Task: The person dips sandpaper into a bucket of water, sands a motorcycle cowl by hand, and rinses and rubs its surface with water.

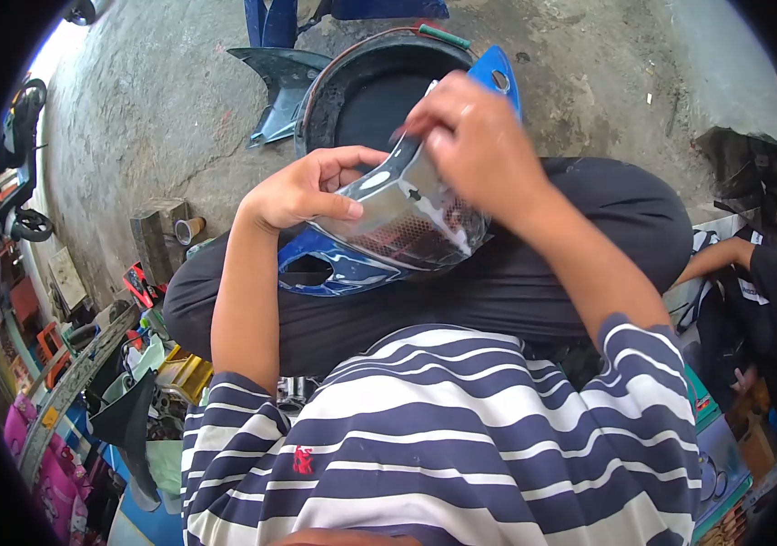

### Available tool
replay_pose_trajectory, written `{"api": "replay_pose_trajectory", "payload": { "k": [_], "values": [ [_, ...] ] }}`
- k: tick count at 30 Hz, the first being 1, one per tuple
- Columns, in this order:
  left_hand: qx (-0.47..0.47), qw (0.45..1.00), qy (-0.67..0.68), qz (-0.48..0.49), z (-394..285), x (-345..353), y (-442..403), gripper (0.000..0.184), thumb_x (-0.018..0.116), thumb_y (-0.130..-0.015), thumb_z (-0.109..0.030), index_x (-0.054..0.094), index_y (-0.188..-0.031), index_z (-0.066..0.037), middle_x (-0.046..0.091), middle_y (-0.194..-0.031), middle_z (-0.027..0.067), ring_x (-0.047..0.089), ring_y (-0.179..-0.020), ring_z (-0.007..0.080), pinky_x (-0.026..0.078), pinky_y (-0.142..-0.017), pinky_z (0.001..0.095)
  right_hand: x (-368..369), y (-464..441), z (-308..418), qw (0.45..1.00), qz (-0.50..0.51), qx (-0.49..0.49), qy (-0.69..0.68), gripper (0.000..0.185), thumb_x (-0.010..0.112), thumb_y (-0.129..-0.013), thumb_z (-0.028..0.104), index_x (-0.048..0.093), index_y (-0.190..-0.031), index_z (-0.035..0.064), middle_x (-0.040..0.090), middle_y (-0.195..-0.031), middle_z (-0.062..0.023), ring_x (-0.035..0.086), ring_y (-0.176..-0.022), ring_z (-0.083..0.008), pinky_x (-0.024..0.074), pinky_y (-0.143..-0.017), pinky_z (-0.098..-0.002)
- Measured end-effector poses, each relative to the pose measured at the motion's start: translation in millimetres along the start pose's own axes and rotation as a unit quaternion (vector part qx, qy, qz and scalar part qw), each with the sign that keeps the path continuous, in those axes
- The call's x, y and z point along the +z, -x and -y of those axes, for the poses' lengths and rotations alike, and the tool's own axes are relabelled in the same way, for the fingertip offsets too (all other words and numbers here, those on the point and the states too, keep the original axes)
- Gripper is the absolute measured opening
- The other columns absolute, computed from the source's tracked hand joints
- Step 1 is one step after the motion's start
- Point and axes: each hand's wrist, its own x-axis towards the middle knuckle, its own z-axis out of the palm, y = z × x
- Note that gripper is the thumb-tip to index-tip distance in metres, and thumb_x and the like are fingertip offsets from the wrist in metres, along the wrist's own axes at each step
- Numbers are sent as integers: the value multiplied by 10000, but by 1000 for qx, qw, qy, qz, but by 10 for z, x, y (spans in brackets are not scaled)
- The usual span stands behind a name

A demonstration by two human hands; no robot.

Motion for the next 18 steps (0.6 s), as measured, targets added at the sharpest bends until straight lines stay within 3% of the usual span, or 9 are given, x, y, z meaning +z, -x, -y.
{"api": "replay_pose_trajectory", "payload": {
  "k": [1, 5, 9, 12, 13, 16, 18],
  "values": [
    [0, 1000, -3, 1, -22, 21, 7, 762, 796, -877, 5, 502, -1580, 34, 792, -1208, 145, 758, -1055, 157, 591, -960, 298, -41, -51, -90, 999, -38, 0, 22, 201, 685, -785, -88, 743, -962, -12, 696, -981, -148, 719, -960, -360, 583, -868, -447],
    [17, 1000, -26, -1, -24, 9, -8, 759, 790, -887, -2, 494, -1585, 39, 792, -1218, 147, 757, -1064, 156, 591, -965, 305, 230, 161, 193, 997, 12, -76, 13, 167, 663, -818, -68, 770, -926, 2, 713, -966, -151, 719, -964, -352, 588, -859, -446],
    [4, 1000, 1, 8, -45, 24, 37, 712, 775, -907, -8, 523, -1572, 22, 788, -1209, 137, 745, -1080, 165, 587, -993, 318, -58, -99, -119, 999, -41, -2, 17, 242, 681, -835, -106, 787, -1009, 24, 714, -973, -122, 745, -951, -270, 600, -850, -380],
    [19, 1000, -17, 7, -52, -3, -5, 729, 783, -895, -3, 520, -1574, 24, 784, -1229, 139, 747, -1095, 169, 584, -1001, 322, 76, 54, 24, 999, 26, -48, 0, 229, 675, -837, -99, 782, -1000, 20, 715, -973, -123, 746, -938, -277, 598, -842, -374],
    [26, 999, -26, 1, -23, -16, -14, 744, 786, -887, 0, 513, -1578, 30, 781, -1244, 141, 747, -1109, 171, 580, -1006, 321, 203, 137, 84, 994, 21, -109, 14, 226, 662, -841, -93, 778, -997, 22, 716, -968, -121, 749, -912, -280, 601, -826, -374],
    [10, 1000, -1, -12, 21, -49, 18, 749, 787, -879, 12, 510, -1575, 35, 777, -1261, 143, 747, -1129, 173, 576, -1010, 318, 66, 5, -6, 998, 11, -57, 13, 231, 665, -839, -98, 776, -1005, 19, 717, -969, -119, 749, -909, -280, 601, -834, -374],
    [9, 1000, -13, -14, -36, -22, 41, 740, 791, -878, 11, 519, -1566, 34, 778, -1259, 138, 750, -1124, 172, 578, -1005, 314, -34, -99, -166, 997, -71, -18, 24, 220, 664, -837, -108, 769, -992, 7, 722, -969, -122, 749, -914, -276, 597, -836, -365]
  ]
}}
